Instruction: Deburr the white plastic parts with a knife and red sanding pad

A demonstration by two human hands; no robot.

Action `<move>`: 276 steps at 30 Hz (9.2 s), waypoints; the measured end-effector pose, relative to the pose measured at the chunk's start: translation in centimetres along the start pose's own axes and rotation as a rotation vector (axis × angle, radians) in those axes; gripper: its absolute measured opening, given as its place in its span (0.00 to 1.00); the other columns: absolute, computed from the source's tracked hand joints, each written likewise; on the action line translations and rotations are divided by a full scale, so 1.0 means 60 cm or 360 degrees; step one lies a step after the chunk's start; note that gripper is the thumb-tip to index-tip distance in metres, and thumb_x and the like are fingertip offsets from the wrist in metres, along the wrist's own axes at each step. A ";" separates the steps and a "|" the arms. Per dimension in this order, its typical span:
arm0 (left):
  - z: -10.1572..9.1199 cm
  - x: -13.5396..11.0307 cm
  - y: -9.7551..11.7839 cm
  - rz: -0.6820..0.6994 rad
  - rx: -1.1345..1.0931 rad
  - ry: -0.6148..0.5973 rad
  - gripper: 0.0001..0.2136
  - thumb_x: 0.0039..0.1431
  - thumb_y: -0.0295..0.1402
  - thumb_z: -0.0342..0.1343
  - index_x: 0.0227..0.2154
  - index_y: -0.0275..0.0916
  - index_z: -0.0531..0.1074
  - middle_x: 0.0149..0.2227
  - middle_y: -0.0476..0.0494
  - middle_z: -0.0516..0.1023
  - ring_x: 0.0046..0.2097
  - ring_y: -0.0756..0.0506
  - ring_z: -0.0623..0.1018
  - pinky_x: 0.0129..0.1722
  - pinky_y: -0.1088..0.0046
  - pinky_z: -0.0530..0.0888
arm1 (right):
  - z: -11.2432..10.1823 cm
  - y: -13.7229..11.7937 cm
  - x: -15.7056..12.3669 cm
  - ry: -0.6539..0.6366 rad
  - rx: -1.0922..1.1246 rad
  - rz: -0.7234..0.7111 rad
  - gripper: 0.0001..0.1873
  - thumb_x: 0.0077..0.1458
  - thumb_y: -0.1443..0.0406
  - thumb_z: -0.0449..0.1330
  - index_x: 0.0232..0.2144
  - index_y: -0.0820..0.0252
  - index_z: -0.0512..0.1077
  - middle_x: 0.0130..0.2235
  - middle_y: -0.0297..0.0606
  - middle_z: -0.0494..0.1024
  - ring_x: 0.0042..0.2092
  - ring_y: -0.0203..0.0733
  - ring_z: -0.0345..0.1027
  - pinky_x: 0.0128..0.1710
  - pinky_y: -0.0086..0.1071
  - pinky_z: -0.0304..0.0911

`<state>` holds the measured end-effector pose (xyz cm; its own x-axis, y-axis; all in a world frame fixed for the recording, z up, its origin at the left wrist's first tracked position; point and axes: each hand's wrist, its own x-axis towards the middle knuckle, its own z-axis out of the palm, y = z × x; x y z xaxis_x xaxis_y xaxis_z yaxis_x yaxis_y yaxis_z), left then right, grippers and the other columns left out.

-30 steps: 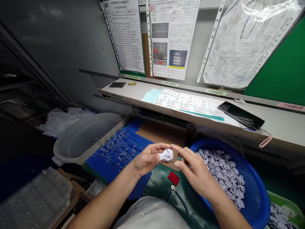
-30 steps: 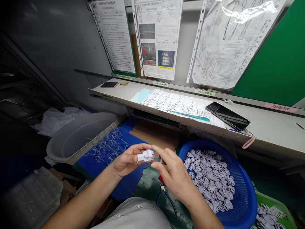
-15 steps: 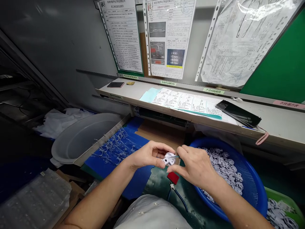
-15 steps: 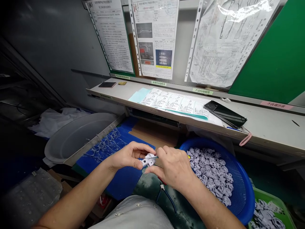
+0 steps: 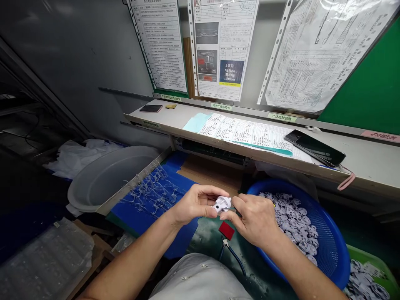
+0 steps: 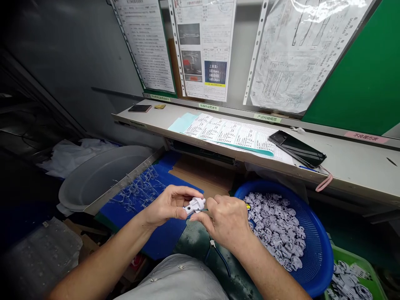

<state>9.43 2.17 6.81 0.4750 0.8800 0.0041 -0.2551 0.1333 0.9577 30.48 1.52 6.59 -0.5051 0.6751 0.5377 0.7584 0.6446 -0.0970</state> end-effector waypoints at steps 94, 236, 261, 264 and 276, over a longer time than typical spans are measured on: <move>0.026 0.008 -0.017 0.0062 -0.0665 0.0153 0.23 0.52 0.40 0.67 0.47 0.30 0.77 0.40 0.38 0.79 0.38 0.47 0.76 0.39 0.74 0.73 | -0.012 0.033 0.045 0.0177 -0.0231 -0.0300 0.30 0.62 0.41 0.46 0.23 0.58 0.64 0.22 0.31 0.65 0.25 0.36 0.55 0.28 0.34 0.40; 0.088 0.025 -0.042 0.0200 -0.1219 0.0367 0.22 0.55 0.37 0.66 0.52 0.38 0.73 0.55 0.38 0.76 0.60 0.42 0.71 0.66 0.65 0.57 | 0.040 -0.018 0.029 0.0634 0.0269 0.0442 0.27 0.66 0.51 0.51 0.18 0.58 0.61 0.19 0.29 0.62 0.23 0.32 0.53 0.26 0.32 0.44; 0.069 0.025 -0.030 0.0206 -0.0963 0.0304 0.24 0.50 0.38 0.70 0.49 0.37 0.72 0.52 0.37 0.77 0.55 0.41 0.74 0.59 0.68 0.64 | 0.031 -0.007 0.033 0.0612 0.0213 0.0388 0.31 0.64 0.46 0.49 0.17 0.59 0.63 0.19 0.32 0.64 0.23 0.33 0.54 0.26 0.31 0.44; 0.069 0.025 -0.031 0.0203 -0.0963 0.0303 0.25 0.50 0.38 0.70 0.50 0.38 0.72 0.52 0.37 0.77 0.54 0.42 0.75 0.57 0.68 0.65 | 0.033 -0.010 0.033 0.0595 0.0233 0.0445 0.30 0.63 0.44 0.49 0.20 0.59 0.66 0.22 0.33 0.66 0.25 0.34 0.57 0.27 0.31 0.46; 0.064 0.035 -0.029 0.0547 -0.0420 0.0570 0.23 0.45 0.31 0.72 0.45 0.39 0.74 0.51 0.38 0.78 0.51 0.40 0.76 0.53 0.67 0.70 | 0.027 -0.053 0.021 0.0653 0.0598 0.0542 0.11 0.65 0.63 0.52 0.30 0.58 0.70 0.26 0.33 0.70 0.28 0.35 0.62 0.30 0.31 0.52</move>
<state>14.09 2.05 6.22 0.0234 0.9866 0.1612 -0.5686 -0.1195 0.8139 26.75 0.92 6.24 -0.0069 0.7200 0.6939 0.6149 0.5503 -0.5648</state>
